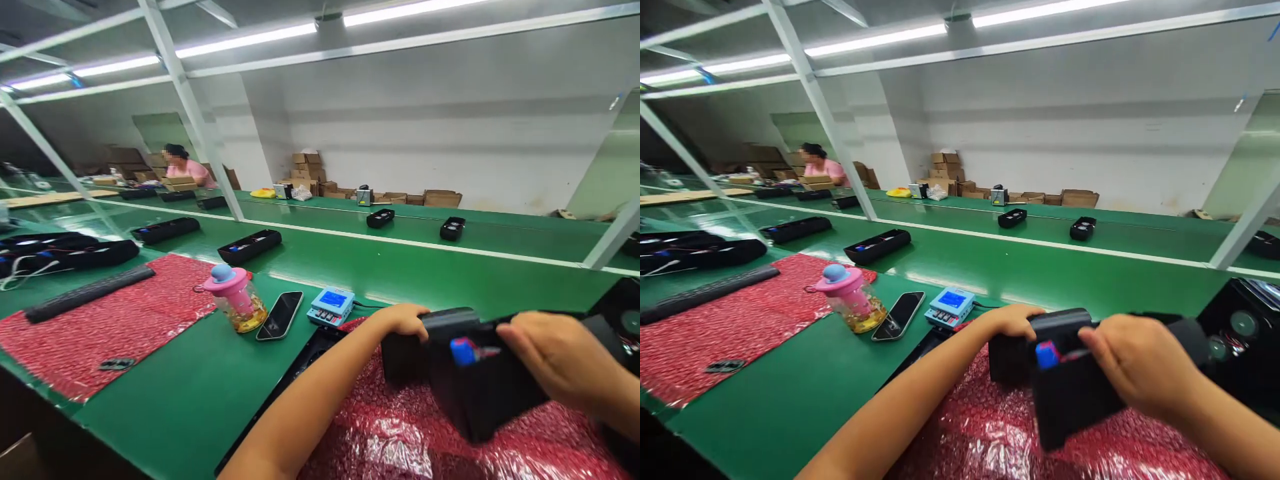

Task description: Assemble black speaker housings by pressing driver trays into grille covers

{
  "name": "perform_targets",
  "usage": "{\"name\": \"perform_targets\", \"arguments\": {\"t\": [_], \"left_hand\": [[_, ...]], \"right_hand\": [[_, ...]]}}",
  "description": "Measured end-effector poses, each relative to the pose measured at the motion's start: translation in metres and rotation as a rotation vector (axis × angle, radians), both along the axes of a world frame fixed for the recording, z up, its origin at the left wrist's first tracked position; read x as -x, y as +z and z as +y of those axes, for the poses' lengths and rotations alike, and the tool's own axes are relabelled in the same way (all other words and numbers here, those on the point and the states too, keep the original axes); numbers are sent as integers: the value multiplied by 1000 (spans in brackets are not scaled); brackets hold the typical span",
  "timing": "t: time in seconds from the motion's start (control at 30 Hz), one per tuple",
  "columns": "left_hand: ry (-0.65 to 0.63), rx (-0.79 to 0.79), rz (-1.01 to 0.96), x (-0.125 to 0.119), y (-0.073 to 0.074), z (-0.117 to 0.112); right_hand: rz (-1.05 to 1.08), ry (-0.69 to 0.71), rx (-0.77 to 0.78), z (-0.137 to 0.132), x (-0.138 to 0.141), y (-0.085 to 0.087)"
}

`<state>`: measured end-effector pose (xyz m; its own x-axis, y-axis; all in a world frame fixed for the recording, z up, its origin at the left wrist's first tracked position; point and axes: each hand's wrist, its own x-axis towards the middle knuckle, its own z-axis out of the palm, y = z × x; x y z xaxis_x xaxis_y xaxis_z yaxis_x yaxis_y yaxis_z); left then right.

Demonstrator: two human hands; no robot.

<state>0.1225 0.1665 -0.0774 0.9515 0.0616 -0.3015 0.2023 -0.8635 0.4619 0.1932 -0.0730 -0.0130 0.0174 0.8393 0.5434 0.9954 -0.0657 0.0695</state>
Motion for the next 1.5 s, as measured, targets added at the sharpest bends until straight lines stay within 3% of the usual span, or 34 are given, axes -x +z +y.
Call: {"name": "perform_targets", "arguments": {"t": [0.2, 0.33, 0.53, 0.77, 1.0, 1.2, 1.5], "left_hand": [[-3, 28, 50, -5, 0, 2], [8, 47, 63, -7, -1, 3], [35, 81, 96, -9, -3, 3], [56, 101, 58, -7, -1, 1], [48, 111, 76, -8, -1, 4], [75, 89, 106, -7, 0, 2], [26, 69, 176, -1, 8, -8]], "right_hand": [[116, 57, 224, -25, 62, -80], [147, 29, 257, -18, 71, -103], [297, 67, 370, -4, 57, -89], [346, 190, 292, -35, 36, -78], [144, 173, 106, -43, 54, -84], [-17, 161, 54, -41, 67, -99], [-60, 108, 29, -43, 73, -109]]}}
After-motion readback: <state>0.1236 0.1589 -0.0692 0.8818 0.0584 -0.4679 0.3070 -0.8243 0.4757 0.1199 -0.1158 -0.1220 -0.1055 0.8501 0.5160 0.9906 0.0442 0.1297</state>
